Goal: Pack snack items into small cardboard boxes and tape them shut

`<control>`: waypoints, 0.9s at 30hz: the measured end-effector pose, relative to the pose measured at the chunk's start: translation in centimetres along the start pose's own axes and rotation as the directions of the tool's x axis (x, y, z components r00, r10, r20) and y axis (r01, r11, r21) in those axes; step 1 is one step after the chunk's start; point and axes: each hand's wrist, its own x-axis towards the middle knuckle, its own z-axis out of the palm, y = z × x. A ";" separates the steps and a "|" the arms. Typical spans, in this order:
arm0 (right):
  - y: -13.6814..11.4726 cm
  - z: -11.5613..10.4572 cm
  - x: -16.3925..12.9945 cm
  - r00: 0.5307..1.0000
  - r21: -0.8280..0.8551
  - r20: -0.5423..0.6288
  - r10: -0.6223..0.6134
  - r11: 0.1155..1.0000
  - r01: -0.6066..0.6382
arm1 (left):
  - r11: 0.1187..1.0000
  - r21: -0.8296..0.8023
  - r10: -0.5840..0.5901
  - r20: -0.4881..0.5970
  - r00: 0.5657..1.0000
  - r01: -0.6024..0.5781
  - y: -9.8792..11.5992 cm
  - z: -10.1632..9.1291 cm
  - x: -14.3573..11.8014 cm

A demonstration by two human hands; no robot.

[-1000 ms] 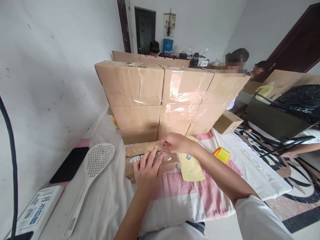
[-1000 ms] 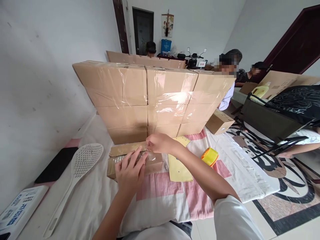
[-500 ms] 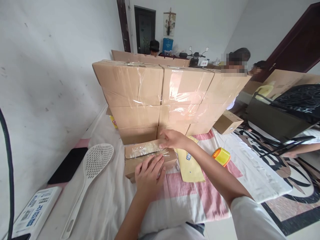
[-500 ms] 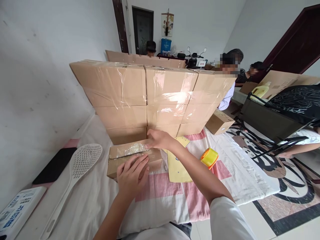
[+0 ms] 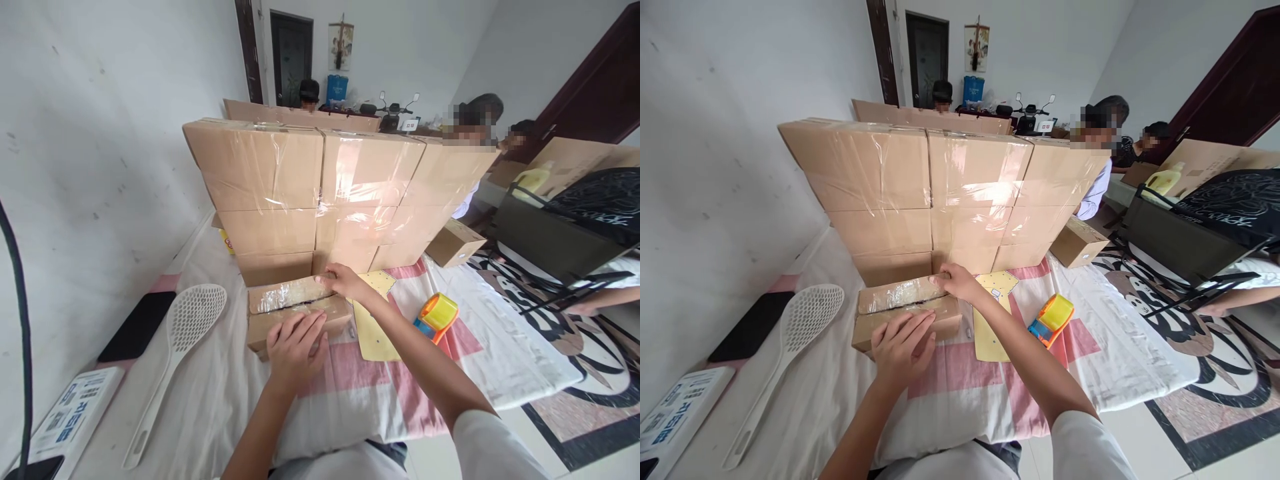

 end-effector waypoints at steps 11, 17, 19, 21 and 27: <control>7.9 -5.6 -7.7 0.877 -0.100 -0.339 0.342 0.913 -0.395 | 0.981 -0.172 0.054 -0.178 0.983 -0.086 0.3 0.1 -3.5; 10.4 -4.3 -9.8 0.839 -0.246 -0.289 0.460 0.812 -0.530 | 0.937 -0.319 0.114 -0.100 0.988 -0.141 1.9 0.9 -4.4; 10.8 -3.6 -8.7 0.822 -0.272 -0.290 0.489 0.782 -0.561 | 0.916 -0.364 0.158 -0.056 0.986 -0.168 2.4 1.2 -4.6; 11.1 -3.1 -7.6 0.799 -0.285 -0.304 0.518 0.751 -0.596 | 0.902 -0.390 0.195 -0.016 0.981 -0.185 2.6 1.3 -4.8; 12.0 -1.8 -6.7 0.788 -0.264 -0.366 0.495 0.757 -0.598 | 0.899 -0.406 0.216 0.082 0.973 -0.165 2.8 1.5 -4.9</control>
